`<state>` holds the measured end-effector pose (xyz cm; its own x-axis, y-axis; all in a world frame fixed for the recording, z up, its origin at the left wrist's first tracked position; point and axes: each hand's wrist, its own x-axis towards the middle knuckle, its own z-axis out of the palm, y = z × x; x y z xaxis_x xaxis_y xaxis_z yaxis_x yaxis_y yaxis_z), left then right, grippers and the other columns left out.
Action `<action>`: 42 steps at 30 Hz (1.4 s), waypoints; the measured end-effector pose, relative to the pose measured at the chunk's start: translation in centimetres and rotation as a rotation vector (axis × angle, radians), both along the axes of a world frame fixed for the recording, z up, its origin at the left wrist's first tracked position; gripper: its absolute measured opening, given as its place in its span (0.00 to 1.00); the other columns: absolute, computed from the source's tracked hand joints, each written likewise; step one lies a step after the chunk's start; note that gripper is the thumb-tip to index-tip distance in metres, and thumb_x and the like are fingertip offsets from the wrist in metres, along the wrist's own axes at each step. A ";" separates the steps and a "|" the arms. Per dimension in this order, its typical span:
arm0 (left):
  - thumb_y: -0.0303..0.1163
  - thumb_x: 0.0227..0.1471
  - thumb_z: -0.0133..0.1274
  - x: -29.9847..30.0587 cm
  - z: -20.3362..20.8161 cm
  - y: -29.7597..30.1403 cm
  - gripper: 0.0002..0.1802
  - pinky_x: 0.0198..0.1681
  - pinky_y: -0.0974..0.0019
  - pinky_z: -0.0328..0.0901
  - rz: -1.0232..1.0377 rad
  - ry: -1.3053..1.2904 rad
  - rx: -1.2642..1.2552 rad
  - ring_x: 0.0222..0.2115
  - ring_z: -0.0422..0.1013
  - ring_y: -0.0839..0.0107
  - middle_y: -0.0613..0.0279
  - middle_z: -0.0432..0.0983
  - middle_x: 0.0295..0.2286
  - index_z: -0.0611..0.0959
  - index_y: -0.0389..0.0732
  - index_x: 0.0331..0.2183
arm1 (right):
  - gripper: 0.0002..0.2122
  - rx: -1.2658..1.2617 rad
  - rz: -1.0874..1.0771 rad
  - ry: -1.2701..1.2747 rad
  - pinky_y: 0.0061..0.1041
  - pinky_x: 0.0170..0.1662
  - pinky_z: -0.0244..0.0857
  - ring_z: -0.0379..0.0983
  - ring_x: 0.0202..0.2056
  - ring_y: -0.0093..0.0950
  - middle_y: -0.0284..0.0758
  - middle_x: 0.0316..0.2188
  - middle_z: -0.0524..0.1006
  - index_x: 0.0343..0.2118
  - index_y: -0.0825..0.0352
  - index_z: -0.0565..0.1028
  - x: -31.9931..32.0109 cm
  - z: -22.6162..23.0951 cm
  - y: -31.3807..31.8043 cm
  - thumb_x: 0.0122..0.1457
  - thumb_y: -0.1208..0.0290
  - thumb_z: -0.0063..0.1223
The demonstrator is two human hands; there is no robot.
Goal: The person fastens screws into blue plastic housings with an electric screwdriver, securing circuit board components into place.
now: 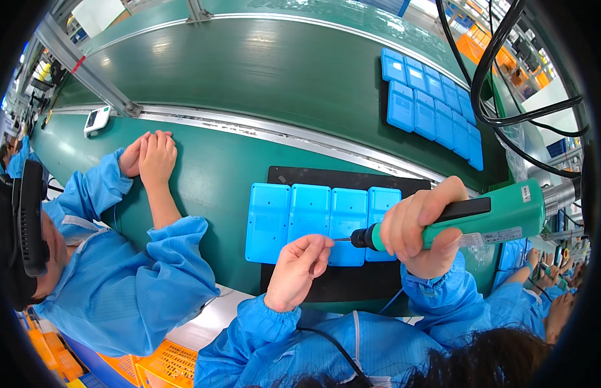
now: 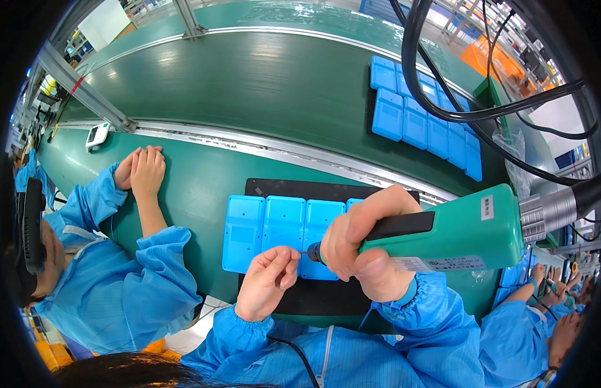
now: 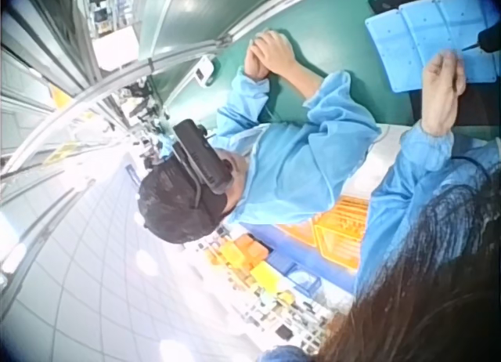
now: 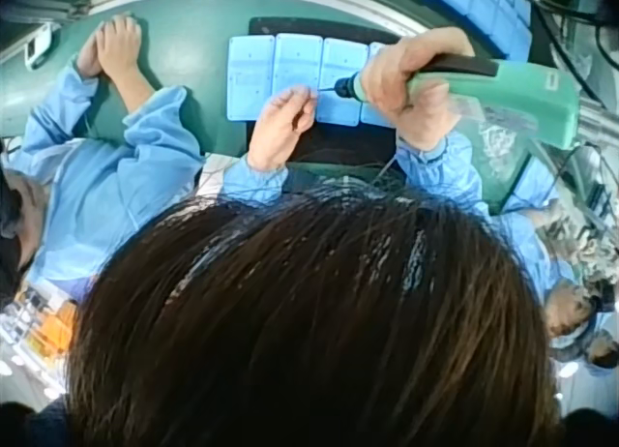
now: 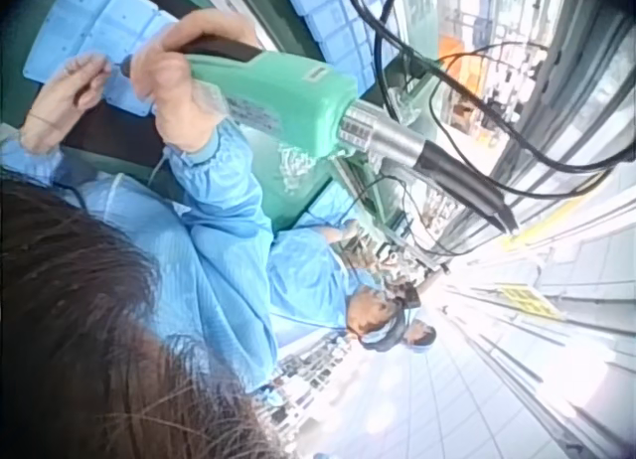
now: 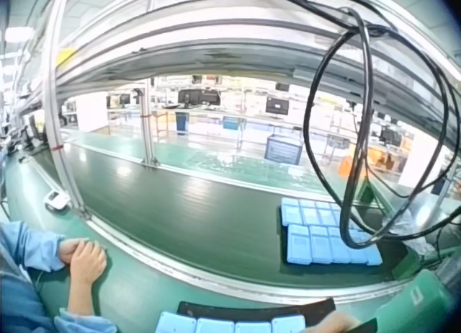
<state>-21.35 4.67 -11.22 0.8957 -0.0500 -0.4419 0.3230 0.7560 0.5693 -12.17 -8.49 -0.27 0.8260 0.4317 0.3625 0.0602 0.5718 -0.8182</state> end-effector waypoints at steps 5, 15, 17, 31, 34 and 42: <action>0.27 0.44 0.56 -0.4 0.4 -0.3 0.05 0.16 0.78 0.42 0.036 -0.104 0.494 0.14 0.47 0.87 0.78 0.54 0.12 0.79 0.35 0.23 | 0.18 -0.010 0.006 -0.067 0.20 0.15 0.57 0.60 0.11 0.20 0.29 0.11 0.64 0.29 0.66 0.59 0.5 0.2 -0.1 0.52 0.56 0.49; 0.24 0.34 0.61 0.2 2.2 -0.8 0.06 0.14 0.75 0.44 0.063 -0.102 1.003 0.12 0.49 0.84 0.72 0.58 0.09 0.81 0.35 0.20 | 0.18 -0.027 0.044 -0.110 0.19 0.12 0.57 0.59 0.09 0.19 0.27 0.10 0.64 0.28 0.65 0.58 0.5 0.1 -0.5 0.53 0.54 0.46; 0.23 0.34 0.60 0.3 2.4 -0.7 0.05 0.14 0.74 0.47 0.066 -0.137 1.113 0.12 0.53 0.82 0.66 0.64 0.11 0.81 0.36 0.21 | 0.18 -0.040 0.046 -0.112 0.19 0.12 0.57 0.59 0.09 0.19 0.27 0.10 0.64 0.28 0.65 0.58 0.5 0.2 -0.6 0.53 0.54 0.47; 0.25 0.36 0.57 0.4 1.1 -0.6 0.04 0.14 0.70 0.56 0.046 -0.308 1.273 0.12 0.63 0.69 0.59 0.67 0.13 0.81 0.39 0.23 | 0.17 -0.109 0.081 -0.110 0.18 0.12 0.57 0.61 0.10 0.19 0.28 0.10 0.64 0.28 0.65 0.58 0.4 -0.9 -0.3 0.53 0.56 0.47; 0.23 0.35 0.57 0.4 1.0 -0.4 0.06 0.15 0.71 0.55 0.059 -0.352 1.309 0.12 0.63 0.73 0.59 0.67 0.13 0.81 0.37 0.24 | 0.16 0.011 0.196 -0.009 0.23 0.23 0.59 0.63 0.18 0.21 0.32 0.15 0.67 0.31 0.69 0.61 0.4 -1.1 -0.7 0.50 0.64 0.55; 0.22 0.40 0.55 0.4 1.9 0.5 0.09 0.15 0.75 0.52 -0.050 -0.417 1.288 0.12 0.57 0.79 0.66 0.64 0.12 0.80 0.36 0.30 | 0.16 -0.010 0.122 0.059 0.21 0.19 0.58 0.61 0.14 0.20 0.32 0.12 0.65 0.30 0.68 0.59 0.5 -1.7 0.2 0.52 0.62 0.53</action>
<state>-20.95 5.16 -9.36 0.9827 0.1540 0.1029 -0.0351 -0.3908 0.9198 -11.70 -8.33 -2.00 0.7869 0.5335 0.3102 -0.0575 0.5638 -0.8239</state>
